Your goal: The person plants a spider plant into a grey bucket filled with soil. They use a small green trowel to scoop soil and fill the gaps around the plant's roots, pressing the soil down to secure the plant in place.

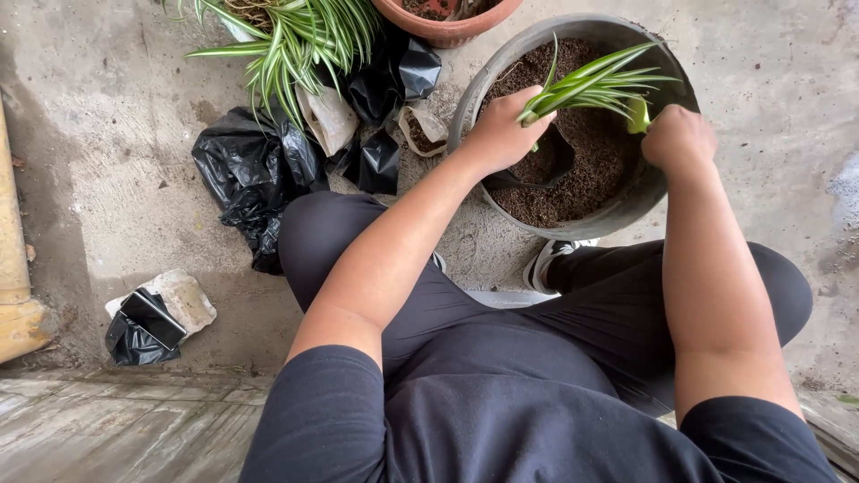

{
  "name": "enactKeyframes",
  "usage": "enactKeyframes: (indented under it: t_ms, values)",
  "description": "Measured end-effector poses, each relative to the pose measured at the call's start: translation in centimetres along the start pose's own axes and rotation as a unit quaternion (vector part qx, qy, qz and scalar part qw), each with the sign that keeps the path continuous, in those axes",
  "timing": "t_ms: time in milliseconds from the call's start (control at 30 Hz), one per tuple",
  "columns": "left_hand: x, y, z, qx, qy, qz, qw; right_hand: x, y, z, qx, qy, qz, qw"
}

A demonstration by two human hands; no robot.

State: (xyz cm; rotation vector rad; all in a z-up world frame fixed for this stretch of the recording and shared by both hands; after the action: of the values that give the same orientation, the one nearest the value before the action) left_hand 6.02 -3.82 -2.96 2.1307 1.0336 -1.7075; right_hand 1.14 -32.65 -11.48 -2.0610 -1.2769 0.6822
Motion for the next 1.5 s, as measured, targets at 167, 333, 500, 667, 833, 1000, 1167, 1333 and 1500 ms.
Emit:
enactKeyframes:
  t_ms: [167,333,500,667,833,1000,1167,1333,1500]
  values:
    - [0.4,0.5,0.4,0.012,-0.001,0.007,1.0,1.2,0.8,0.9,0.009,0.021,0.001,1.0]
    - [0.5,1.0,0.7,0.016,0.004,0.041,0.999,0.9,4.6,3.3,-0.019,0.02,-0.001,1.0]
    - [0.4,-0.2,0.7,0.02,-0.08,0.02,0.996,3.1,5.3,4.3,-0.013,0.014,-0.002,1.0]
    - [-0.2,-0.7,0.4,0.027,-0.085,0.025,0.996,4.0,3.9,4.4,-0.009,-0.026,-0.015,1.0]
    - [-0.7,-0.4,0.1,0.035,-0.08,0.0,0.996,5.8,1.9,3.0,-0.044,-0.036,-0.022,0.998]
    - [-0.5,-0.4,0.1,0.036,-0.065,-0.018,0.997,5.8,0.2,3.0,-0.05,0.002,-0.08,0.996]
    - [-0.5,-0.5,-0.1,0.03,-0.064,-0.035,0.997,3.1,0.1,4.1,-0.028,0.156,-0.093,0.983]
    - [0.0,-0.6,-0.2,0.034,-0.072,-0.051,0.995,1.4,-1.1,5.0,-0.005,0.273,-0.089,0.958]
    - [-0.6,-1.1,-0.4,0.036,-0.066,-0.065,0.995,-0.3,-3.3,4.6,-0.016,0.336,-0.09,0.937]
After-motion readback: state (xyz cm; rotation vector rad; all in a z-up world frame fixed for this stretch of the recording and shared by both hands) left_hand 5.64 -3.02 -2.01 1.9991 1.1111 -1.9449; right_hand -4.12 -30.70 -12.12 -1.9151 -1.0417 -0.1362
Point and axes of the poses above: each hand's wrist, its own y-axis towards the middle knuckle, its own z-axis out of the palm, x = y × z, the point moved 8 cm from there along y, towards the middle knuckle, and after that the axes turned 15 degrees about x, right-handed, at the moved point
